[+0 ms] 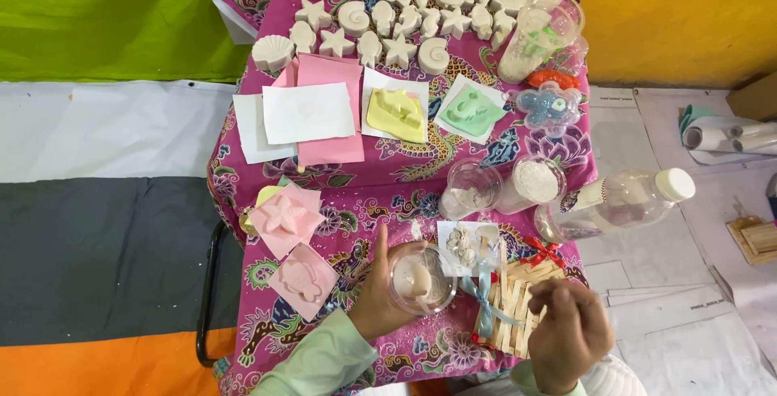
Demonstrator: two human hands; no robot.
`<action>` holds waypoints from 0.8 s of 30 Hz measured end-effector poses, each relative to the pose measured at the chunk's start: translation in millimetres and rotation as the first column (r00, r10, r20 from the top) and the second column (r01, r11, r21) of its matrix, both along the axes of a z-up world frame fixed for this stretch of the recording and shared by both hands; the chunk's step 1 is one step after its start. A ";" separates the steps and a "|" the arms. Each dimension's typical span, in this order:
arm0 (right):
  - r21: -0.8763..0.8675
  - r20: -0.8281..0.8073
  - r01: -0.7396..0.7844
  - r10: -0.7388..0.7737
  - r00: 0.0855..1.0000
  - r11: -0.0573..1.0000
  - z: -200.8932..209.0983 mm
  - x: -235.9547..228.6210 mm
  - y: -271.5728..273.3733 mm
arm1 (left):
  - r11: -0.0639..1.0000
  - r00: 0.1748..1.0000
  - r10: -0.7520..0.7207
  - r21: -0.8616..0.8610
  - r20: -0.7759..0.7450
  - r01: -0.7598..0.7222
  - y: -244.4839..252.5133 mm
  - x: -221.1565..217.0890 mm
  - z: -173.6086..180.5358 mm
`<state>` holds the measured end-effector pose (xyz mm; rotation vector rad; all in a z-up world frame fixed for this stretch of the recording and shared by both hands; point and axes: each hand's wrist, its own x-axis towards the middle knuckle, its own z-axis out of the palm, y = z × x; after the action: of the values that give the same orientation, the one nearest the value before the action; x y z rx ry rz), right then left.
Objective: Mixing plaster in a small cup and pouring it into various decorative molds on a low table.
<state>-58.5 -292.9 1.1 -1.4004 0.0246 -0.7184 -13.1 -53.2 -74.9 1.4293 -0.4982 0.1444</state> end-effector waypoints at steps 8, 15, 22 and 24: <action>0.128 -0.198 -0.095 0.119 0.973 0.987 -41.5 23.6 29.1 | 0.954 0.956 0.277 -0.145 0.093 -0.262 15.4 7.7 10.7; -0.152 -0.569 -0.086 -0.016 0.822 0.985 -49.4 54.1 82.4 | 0.846 0.837 0.534 -0.081 0.122 -0.527 31.9 11.4 2.7; -0.181 -0.626 -0.081 -0.052 0.778 0.980 -60.1 62.9 90.4 | 0.847 0.842 0.531 -0.089 0.101 -0.524 34.2 12.0 4.8; -0.318 -0.581 -0.109 -0.103 0.807 0.942 -67.8 60.9 87.6 | 0.851 0.844 0.525 -0.059 0.115 -0.521 33.8 11.1 6.3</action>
<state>2.3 -205.3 -66.7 -1.9176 0.4099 -0.2541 -2.0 -19.5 -68.6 1.5085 -0.1923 0.6850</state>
